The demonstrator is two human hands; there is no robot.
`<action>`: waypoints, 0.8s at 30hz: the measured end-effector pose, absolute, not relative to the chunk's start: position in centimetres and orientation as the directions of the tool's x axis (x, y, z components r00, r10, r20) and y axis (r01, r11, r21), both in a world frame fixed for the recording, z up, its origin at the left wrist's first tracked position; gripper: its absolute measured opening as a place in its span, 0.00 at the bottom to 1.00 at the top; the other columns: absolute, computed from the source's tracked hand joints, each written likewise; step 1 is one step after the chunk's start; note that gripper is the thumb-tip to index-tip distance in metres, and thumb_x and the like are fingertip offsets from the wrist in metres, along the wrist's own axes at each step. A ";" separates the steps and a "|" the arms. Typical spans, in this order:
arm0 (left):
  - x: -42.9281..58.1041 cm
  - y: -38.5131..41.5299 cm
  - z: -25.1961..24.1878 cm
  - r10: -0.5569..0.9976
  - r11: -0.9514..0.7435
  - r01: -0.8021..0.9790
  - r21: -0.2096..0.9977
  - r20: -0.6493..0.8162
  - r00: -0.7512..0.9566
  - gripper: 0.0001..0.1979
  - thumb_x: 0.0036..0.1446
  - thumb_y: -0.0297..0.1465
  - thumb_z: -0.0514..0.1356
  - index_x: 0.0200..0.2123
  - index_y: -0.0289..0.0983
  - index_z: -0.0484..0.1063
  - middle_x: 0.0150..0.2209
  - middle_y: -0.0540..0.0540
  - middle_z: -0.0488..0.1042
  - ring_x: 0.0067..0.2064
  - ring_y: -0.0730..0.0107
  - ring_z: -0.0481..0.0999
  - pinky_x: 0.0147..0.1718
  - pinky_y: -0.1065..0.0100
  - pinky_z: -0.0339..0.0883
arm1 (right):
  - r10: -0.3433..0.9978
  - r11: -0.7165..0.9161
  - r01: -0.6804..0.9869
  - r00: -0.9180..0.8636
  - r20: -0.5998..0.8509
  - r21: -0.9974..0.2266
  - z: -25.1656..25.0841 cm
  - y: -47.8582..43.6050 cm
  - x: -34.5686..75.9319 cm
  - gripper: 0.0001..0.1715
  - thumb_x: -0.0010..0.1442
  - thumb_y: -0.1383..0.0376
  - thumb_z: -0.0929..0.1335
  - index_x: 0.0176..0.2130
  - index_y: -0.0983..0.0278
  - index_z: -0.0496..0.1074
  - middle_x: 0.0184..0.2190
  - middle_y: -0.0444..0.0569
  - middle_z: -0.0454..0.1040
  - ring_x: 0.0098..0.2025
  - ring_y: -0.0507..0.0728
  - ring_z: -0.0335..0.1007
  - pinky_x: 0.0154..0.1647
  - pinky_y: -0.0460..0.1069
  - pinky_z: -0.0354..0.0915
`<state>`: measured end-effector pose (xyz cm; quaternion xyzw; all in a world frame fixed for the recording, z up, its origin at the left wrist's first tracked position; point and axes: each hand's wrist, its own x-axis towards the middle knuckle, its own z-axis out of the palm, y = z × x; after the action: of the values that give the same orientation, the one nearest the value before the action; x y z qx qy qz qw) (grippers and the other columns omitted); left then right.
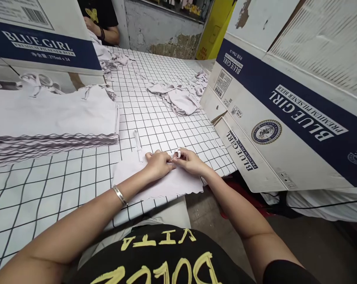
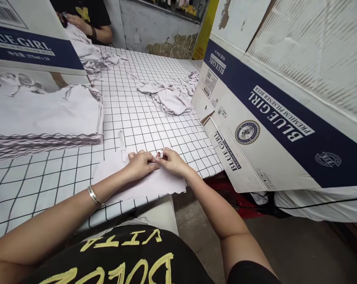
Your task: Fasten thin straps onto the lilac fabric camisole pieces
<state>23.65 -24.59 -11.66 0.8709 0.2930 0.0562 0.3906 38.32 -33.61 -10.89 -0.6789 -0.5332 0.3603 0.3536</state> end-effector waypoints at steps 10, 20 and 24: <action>23.7 -24.4 -12.5 0.570 -0.499 0.461 0.734 -0.122 0.813 0.11 0.51 0.36 0.62 0.22 0.37 0.73 0.31 0.45 0.77 0.46 0.54 0.66 0.48 0.52 0.45 | 0.995 -0.091 0.779 0.093 -0.028 -0.621 -10.6 -33.7 38.3 0.04 0.57 0.66 0.66 0.30 0.64 0.67 0.31 0.47 0.65 0.36 0.55 0.60 0.39 0.50 0.57; 21.7 -27.1 -11.1 0.447 -0.856 0.359 0.373 0.182 0.876 0.08 0.59 0.29 0.59 0.42 0.37 0.72 0.47 0.39 0.72 0.51 0.53 0.64 0.53 0.48 0.43 | 0.939 -0.305 0.171 0.220 -0.265 -0.937 -9.7 -33.6 38.6 0.08 0.51 0.63 0.70 0.31 0.63 0.68 0.31 0.45 0.70 0.32 0.52 0.64 0.34 0.47 0.59; 19.3 -29.0 -11.9 0.127 -0.955 0.078 0.287 0.156 0.979 0.11 0.62 0.36 0.55 0.45 0.38 0.70 0.47 0.39 0.72 0.50 0.54 0.65 0.52 0.51 0.51 | 0.856 -0.305 -0.404 0.280 -0.434 -0.862 -9.3 -31.3 39.9 0.09 0.50 0.67 0.72 0.33 0.64 0.70 0.32 0.48 0.75 0.34 0.53 0.69 0.31 0.46 0.63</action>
<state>19.26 -29.02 -11.94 0.9848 0.0520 0.0869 0.1412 39.94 -31.27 -9.25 -0.5753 -0.1965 0.5671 0.5557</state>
